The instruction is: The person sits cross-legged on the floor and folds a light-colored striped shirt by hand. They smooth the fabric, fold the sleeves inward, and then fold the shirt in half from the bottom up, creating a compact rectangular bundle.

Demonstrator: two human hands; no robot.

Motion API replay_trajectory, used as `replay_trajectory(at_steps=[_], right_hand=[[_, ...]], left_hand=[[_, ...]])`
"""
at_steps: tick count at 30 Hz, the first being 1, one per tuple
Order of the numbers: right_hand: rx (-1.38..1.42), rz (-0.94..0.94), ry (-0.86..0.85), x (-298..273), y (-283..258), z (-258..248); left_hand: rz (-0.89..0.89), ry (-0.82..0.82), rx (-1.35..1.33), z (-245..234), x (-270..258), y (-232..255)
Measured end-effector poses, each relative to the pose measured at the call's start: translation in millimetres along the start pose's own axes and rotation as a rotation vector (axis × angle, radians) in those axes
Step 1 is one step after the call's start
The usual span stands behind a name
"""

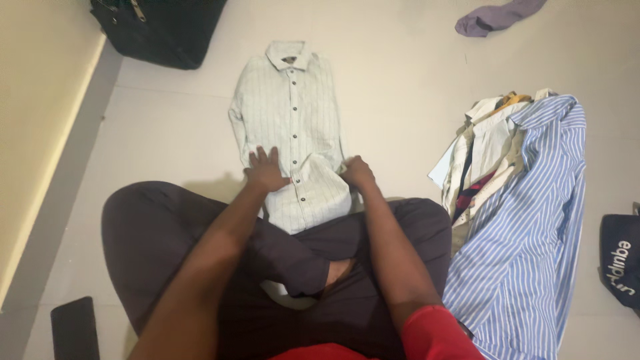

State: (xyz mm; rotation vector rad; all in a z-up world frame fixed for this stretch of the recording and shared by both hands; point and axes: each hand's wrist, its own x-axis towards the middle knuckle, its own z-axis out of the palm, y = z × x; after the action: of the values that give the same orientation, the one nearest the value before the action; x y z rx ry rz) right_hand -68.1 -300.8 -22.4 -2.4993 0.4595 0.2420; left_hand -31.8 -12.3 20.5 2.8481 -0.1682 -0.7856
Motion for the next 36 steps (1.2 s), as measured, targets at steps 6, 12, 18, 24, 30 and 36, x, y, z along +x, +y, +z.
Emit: replay_trajectory(at_steps=[6, 12, 18, 24, 30, 36], right_hand=[[0.524, 0.104, 0.161, 28.8, 50.9, -47.3], [0.032, 0.076, 0.249, 46.5, 89.9, -135.7], [0.193, 0.014, 0.495, 25.7, 47.4, -94.8], [-0.355, -0.151, -0.237, -21.9, -48.9, -19.2], [-0.425, -0.223, -0.229, -5.6, -36.8, -20.9], [-0.363, -0.235, -0.224, 7.1, -17.6, -16.2]], left_hand=[[-0.003, 0.038, 0.024, -5.9, 17.5, -7.6], [0.015, 0.091, 0.007, -1.4, 41.3, -17.5], [0.003, 0.113, -0.064, -9.5, 37.5, -6.1], [-0.009, 0.427, -0.386, 3.5, 48.4, -6.1], [-0.304, 0.743, -0.886, 39.9, 113.9, -41.2], [-0.043, 0.309, -1.678, 48.3, 133.1, -41.0]])
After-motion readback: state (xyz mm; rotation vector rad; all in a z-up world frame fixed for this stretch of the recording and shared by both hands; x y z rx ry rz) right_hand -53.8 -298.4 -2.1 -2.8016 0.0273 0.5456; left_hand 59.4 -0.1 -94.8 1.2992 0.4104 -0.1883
